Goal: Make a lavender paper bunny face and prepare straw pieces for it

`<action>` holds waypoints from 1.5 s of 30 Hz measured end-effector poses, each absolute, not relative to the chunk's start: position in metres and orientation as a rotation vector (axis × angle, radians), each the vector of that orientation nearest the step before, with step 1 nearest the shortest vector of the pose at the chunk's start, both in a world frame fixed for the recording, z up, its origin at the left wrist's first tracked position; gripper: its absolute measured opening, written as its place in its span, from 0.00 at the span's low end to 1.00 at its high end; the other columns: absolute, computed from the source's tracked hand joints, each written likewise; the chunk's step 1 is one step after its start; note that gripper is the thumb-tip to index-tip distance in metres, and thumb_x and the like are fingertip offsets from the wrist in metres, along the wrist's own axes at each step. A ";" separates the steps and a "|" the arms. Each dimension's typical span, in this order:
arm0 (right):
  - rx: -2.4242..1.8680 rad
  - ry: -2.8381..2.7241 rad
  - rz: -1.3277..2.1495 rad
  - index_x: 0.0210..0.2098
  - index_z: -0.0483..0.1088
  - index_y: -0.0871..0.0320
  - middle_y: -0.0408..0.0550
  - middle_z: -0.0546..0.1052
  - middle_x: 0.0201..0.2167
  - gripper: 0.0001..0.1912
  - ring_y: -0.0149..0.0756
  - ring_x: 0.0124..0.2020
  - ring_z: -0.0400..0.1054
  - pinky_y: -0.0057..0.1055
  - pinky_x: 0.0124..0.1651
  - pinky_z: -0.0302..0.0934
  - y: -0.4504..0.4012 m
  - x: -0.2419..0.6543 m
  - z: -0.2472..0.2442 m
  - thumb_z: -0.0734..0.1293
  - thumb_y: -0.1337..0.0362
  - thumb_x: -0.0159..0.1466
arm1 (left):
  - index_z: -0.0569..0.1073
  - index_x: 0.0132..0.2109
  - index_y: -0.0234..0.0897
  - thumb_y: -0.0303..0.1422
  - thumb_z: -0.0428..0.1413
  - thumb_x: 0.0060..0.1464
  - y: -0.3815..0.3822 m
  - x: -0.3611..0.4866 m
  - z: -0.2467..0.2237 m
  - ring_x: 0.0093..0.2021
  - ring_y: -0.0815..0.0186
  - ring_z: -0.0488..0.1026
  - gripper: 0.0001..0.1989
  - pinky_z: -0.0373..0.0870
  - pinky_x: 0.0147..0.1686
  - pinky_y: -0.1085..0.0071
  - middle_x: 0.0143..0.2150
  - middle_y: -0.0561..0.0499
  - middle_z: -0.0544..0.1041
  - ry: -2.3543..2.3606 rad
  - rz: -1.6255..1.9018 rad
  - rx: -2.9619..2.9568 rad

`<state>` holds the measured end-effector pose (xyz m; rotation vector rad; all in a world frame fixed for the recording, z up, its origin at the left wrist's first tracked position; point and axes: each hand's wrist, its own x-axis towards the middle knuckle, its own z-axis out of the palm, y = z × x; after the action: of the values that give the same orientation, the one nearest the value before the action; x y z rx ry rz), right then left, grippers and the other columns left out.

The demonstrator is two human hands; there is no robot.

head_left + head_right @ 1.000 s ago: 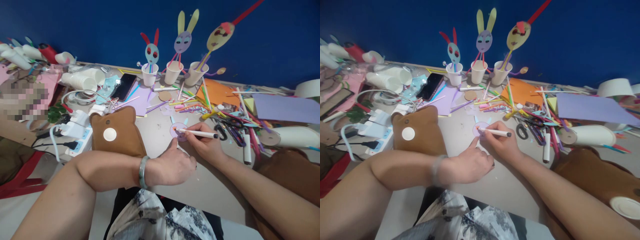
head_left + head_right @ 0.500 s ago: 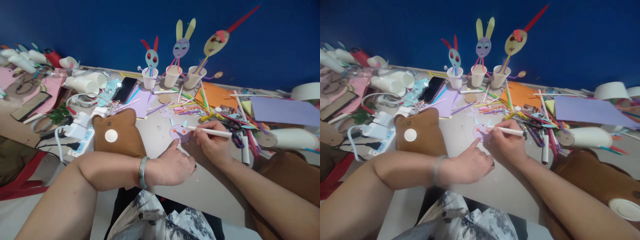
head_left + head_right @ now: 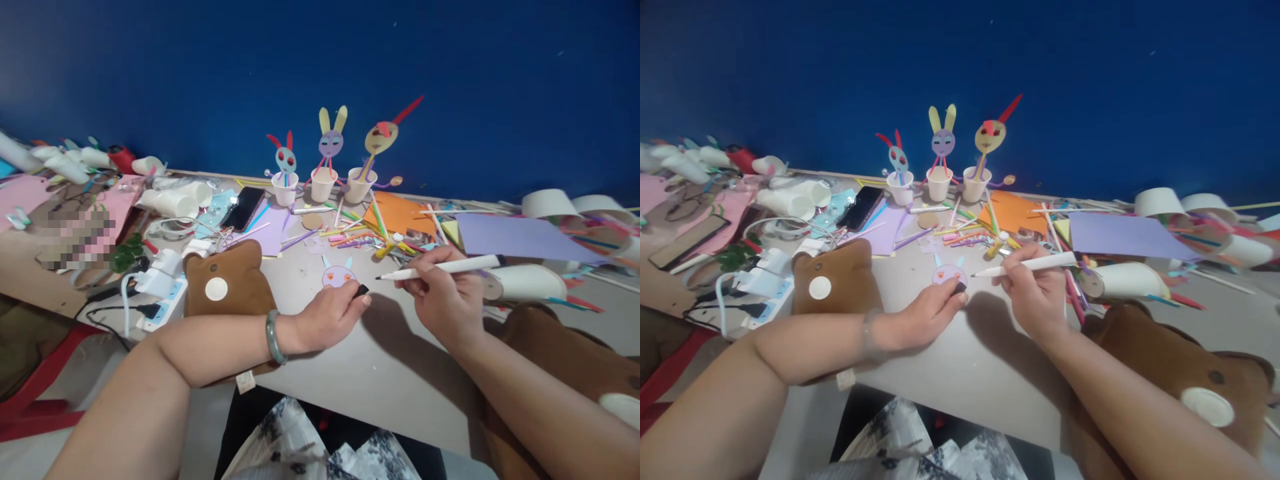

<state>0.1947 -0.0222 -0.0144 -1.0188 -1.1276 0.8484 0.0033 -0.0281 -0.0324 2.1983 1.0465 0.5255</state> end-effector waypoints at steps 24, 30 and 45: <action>-1.178 -1.547 1.216 0.30 0.63 0.55 0.35 0.62 0.19 0.18 0.27 0.19 0.53 0.27 0.22 0.49 -0.033 0.194 -0.007 0.69 0.50 0.67 | 0.61 0.37 0.40 0.41 0.40 0.71 -0.033 0.000 -0.039 0.29 0.66 0.65 0.15 0.59 0.32 0.68 0.30 0.54 0.68 0.985 0.555 2.199; -1.132 -1.681 1.057 0.33 0.64 0.54 0.36 0.64 0.20 0.14 0.28 0.20 0.55 0.28 0.23 0.52 -0.048 0.187 -0.007 0.67 0.54 0.70 | 0.61 0.38 0.40 0.40 0.41 0.71 -0.038 -0.002 -0.050 0.30 0.65 0.69 0.13 0.64 0.33 0.68 0.31 0.51 0.72 0.936 0.610 2.273; -1.316 -2.641 0.080 0.33 0.70 0.57 0.45 0.74 0.25 0.05 0.34 0.22 0.68 0.31 0.25 0.47 -0.069 0.207 0.025 0.64 0.71 0.64 | 0.70 0.49 0.40 0.42 0.52 0.66 -0.032 -0.001 -0.046 0.38 0.60 0.79 0.12 0.68 0.35 0.68 0.38 0.49 0.81 0.873 0.212 2.591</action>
<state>0.2067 -0.0692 0.0255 -1.3164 -2.6409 0.0796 -0.0014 -0.0318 -0.0460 2.5914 0.8732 0.2125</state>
